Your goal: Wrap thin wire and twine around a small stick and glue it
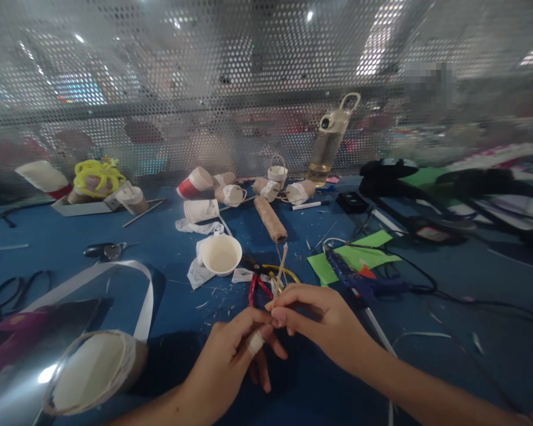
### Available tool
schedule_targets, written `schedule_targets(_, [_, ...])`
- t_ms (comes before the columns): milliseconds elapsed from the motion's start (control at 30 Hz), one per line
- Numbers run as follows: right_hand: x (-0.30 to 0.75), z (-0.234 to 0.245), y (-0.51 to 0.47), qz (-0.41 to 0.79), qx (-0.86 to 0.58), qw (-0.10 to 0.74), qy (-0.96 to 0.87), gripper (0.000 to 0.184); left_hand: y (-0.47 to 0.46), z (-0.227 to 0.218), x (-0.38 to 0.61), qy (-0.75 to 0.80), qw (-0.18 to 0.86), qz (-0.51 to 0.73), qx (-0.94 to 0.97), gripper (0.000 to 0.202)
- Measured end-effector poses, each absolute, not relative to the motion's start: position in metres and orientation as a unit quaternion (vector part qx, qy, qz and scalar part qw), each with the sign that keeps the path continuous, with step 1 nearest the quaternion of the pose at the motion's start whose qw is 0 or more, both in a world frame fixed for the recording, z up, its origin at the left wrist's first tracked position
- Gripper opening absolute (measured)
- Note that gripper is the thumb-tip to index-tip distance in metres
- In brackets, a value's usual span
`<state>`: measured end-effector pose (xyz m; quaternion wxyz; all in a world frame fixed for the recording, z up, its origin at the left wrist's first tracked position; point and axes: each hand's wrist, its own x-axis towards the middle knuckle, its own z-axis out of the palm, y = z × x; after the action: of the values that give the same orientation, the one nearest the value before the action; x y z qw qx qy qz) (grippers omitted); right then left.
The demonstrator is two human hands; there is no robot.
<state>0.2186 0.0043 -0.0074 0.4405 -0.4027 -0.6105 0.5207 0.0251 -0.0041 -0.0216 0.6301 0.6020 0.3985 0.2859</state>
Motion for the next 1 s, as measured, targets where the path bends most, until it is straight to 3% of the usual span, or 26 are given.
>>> schedule_targets(600, [0.2198,-0.0077,0.0096,0.683,-0.318,0.427,-0.5,0.016,-0.0001,-0.0274,0.0266,0.224,0.807,0.306,0.453,0.02])
schedule_targets(1000, [0.2182,-0.008,0.0038,0.511,-0.412,0.437,-0.615,0.015,-0.0052,-0.0188,0.0233,0.42,0.603,0.284,0.616,0.025])
